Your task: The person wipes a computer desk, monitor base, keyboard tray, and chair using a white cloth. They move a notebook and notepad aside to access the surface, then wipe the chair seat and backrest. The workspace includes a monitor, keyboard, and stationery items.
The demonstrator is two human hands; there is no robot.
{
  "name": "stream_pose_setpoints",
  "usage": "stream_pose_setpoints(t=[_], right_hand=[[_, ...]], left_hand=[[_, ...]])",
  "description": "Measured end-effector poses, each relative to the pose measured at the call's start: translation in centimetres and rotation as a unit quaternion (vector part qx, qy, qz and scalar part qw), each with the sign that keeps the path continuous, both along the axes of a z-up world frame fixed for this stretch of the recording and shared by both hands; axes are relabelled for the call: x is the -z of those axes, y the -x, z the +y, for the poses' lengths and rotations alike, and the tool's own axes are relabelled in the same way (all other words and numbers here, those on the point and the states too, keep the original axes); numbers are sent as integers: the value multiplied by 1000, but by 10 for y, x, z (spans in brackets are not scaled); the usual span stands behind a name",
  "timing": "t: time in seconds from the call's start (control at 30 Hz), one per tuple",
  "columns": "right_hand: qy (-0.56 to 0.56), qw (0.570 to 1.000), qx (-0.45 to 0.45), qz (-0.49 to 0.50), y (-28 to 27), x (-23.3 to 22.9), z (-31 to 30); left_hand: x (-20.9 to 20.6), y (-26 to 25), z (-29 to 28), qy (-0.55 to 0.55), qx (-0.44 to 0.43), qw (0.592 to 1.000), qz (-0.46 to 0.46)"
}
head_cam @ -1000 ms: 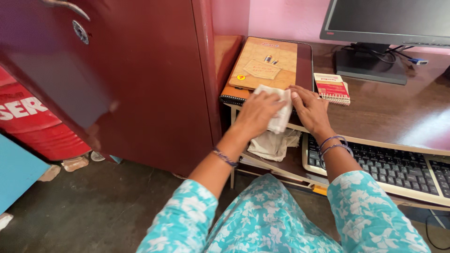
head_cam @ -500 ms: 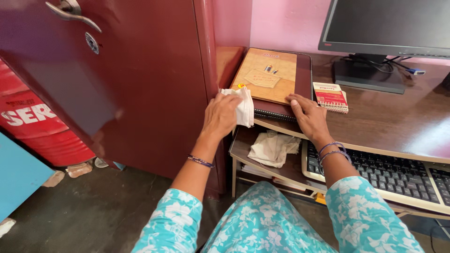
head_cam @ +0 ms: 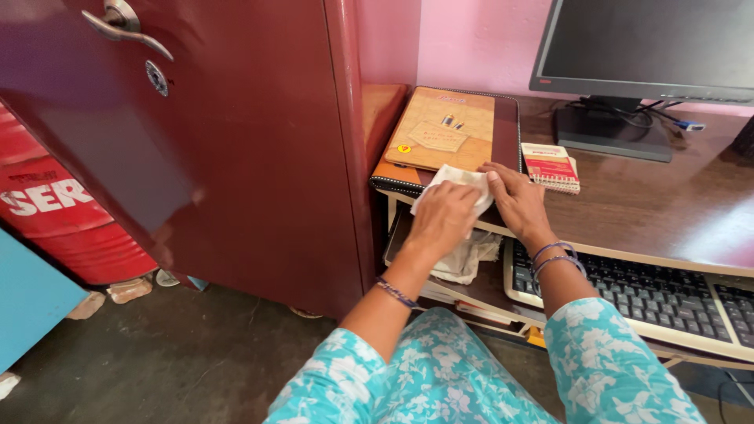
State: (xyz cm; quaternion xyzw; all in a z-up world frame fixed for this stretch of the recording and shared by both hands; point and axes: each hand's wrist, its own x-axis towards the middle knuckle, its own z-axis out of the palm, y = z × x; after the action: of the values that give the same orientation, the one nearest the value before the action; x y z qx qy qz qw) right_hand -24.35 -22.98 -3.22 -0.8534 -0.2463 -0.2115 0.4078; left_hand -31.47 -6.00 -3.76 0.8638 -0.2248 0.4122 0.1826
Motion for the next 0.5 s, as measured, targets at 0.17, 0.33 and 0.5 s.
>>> stream_pose_setpoints(t=[0.17,0.33,0.5], right_hand=[[20,999,21,-22,0,0,2],[27,999,24,-25,3,-2,2],[8,1000,24,-9,-2,0,3]], left_hand=[[-3,8,44,22,-28,999,-21],[-14,6,65,60,-93,993,40],[-13,-4,31,60,-75,995,28]])
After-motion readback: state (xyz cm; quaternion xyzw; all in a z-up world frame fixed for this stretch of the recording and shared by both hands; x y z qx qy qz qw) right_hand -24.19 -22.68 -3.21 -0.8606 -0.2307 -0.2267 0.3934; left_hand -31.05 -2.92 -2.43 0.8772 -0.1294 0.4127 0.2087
